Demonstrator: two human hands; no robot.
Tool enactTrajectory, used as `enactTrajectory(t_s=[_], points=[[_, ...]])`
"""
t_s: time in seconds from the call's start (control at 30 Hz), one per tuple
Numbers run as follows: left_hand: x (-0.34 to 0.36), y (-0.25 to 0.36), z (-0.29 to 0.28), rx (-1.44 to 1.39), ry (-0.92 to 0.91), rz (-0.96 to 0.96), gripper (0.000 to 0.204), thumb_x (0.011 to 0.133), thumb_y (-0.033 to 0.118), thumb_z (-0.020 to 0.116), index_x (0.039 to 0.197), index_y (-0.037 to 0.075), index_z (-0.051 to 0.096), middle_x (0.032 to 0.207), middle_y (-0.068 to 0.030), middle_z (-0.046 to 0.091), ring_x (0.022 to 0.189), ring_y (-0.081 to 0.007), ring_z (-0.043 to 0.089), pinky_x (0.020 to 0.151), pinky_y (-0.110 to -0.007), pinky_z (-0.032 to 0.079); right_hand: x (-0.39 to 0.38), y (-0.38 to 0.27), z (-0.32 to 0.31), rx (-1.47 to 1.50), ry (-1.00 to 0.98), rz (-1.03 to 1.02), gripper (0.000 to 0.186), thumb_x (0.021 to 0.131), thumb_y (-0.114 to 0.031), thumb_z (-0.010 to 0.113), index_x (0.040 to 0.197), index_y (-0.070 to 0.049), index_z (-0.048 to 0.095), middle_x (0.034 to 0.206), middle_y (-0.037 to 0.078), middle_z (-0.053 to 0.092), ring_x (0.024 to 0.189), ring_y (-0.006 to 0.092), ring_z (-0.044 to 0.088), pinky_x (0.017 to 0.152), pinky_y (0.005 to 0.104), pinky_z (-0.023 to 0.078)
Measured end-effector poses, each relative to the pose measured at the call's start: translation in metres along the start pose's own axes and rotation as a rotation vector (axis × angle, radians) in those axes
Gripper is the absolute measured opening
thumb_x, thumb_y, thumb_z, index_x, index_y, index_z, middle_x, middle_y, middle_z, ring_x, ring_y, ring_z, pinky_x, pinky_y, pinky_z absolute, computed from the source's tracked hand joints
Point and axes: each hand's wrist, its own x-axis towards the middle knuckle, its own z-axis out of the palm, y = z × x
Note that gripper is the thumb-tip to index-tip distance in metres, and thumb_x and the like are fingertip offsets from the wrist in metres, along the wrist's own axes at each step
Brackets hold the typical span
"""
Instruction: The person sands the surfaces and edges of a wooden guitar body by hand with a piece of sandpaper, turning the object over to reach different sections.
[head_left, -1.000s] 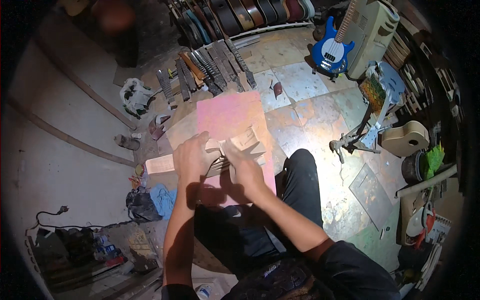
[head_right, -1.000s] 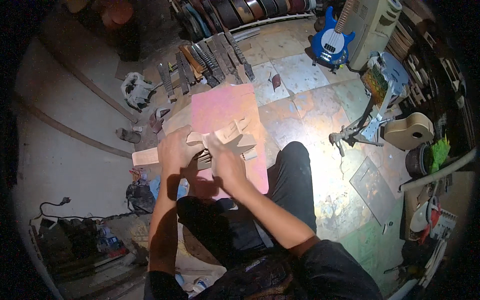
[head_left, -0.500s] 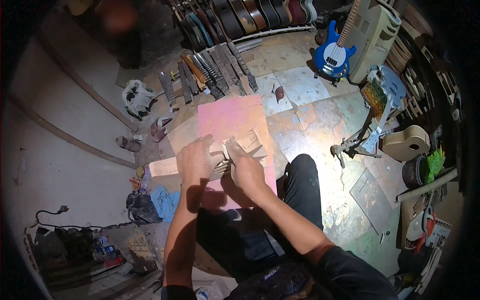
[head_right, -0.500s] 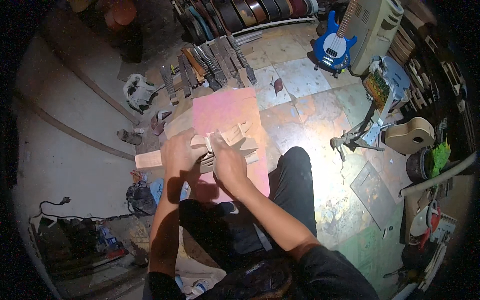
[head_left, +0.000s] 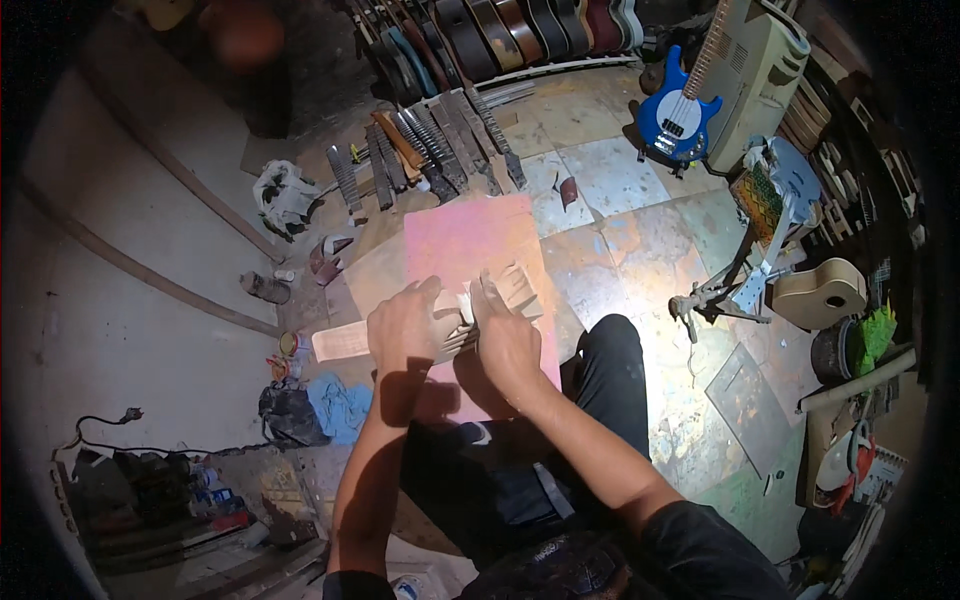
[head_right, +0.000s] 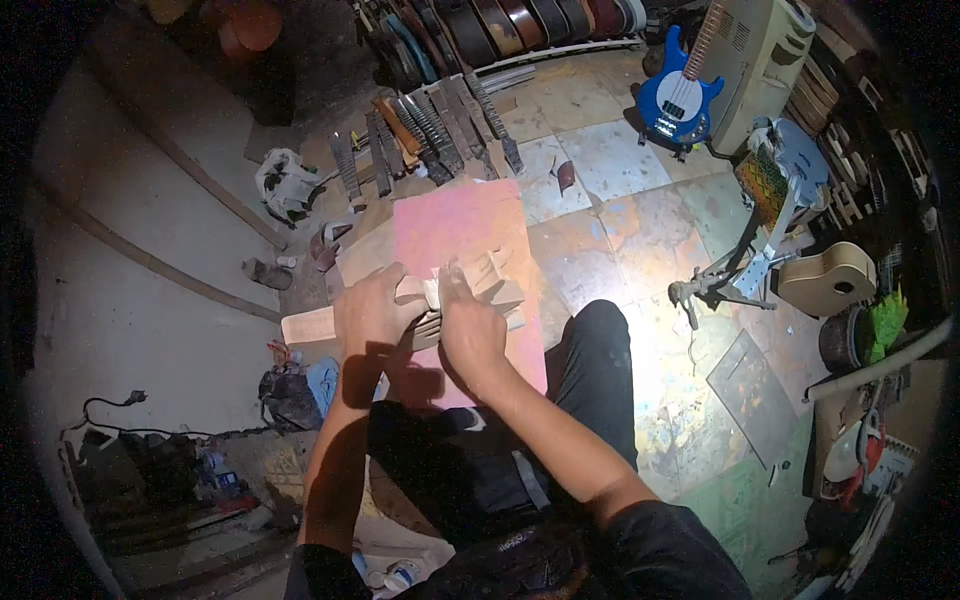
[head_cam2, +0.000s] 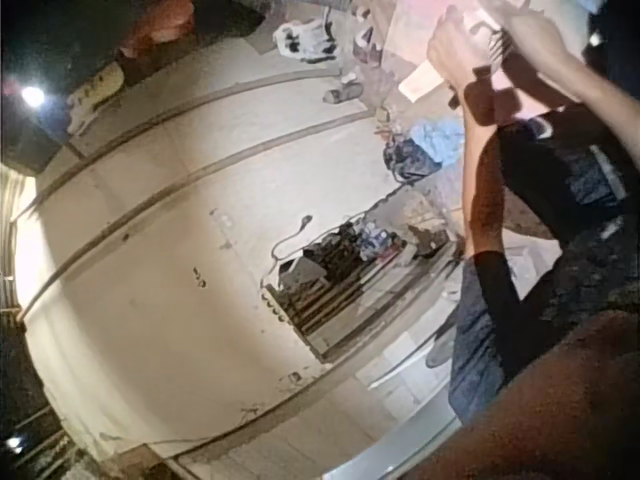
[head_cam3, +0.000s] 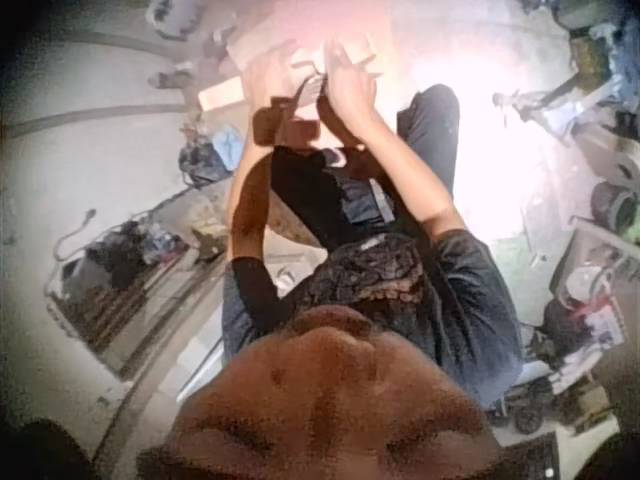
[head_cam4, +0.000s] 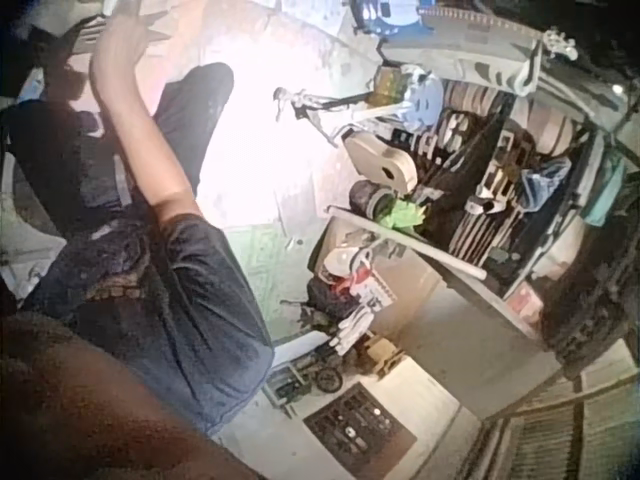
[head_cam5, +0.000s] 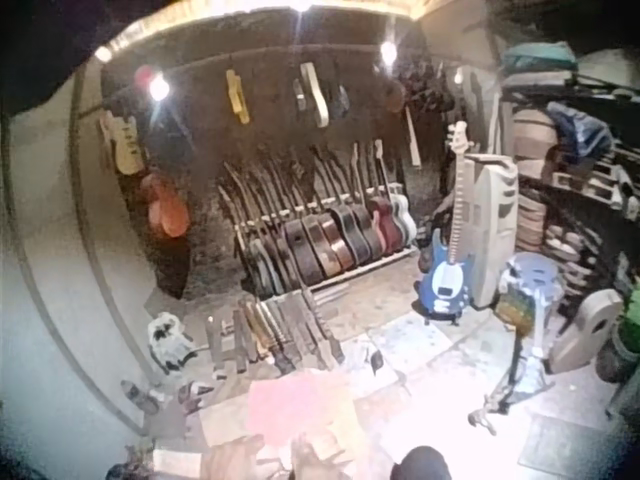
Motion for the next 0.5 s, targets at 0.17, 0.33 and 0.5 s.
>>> enactTrajectory(t_s=[0.17,0.33,0.5], points=[[0.0,-0.006,-0.008,-0.006,0.008,0.051,0.03,0.08,0.038,0.074,0.095,0.012,0.069,0.094,-0.0148,0.072,0.086,-0.0391,0.07,0.074,-0.05,0.053,-0.025,0.008,0.008,-0.044,0.08,-0.133,0.06,0.087,0.004,0.053,0.146,-0.002,0.053,0.155,0.019,0.05,0.105,0.0409,0.069,0.087,0.0467,0.059],[-0.004,0.0,-0.005,-0.035,0.045,0.05,0.029,0.08,0.036,0.073,0.094,0.012,0.069,0.093,-0.0147,0.072,0.085,-0.0395,0.07,0.072,-0.051,0.053,-0.01,0.012,0.008,-0.063,0.118,-0.151,0.062,0.087,0.004,0.054,0.148,-0.003,0.051,0.156,0.018,0.05,0.103,0.0396,0.07,0.085,0.045,0.06],[-0.002,0.002,-0.001,-0.044,0.039,0.035,0.036,0.074,0.042,0.076,0.09,0.011,0.069,0.091,-0.015,0.072,0.086,-0.0391,0.07,0.073,-0.052,0.052,-0.016,0.012,0.001,-0.146,0.089,-0.121,0.061,0.088,0.002,0.054,0.148,-0.004,0.051,0.156,0.018,0.05,0.097,0.0385,0.072,0.08,0.0457,0.06]])
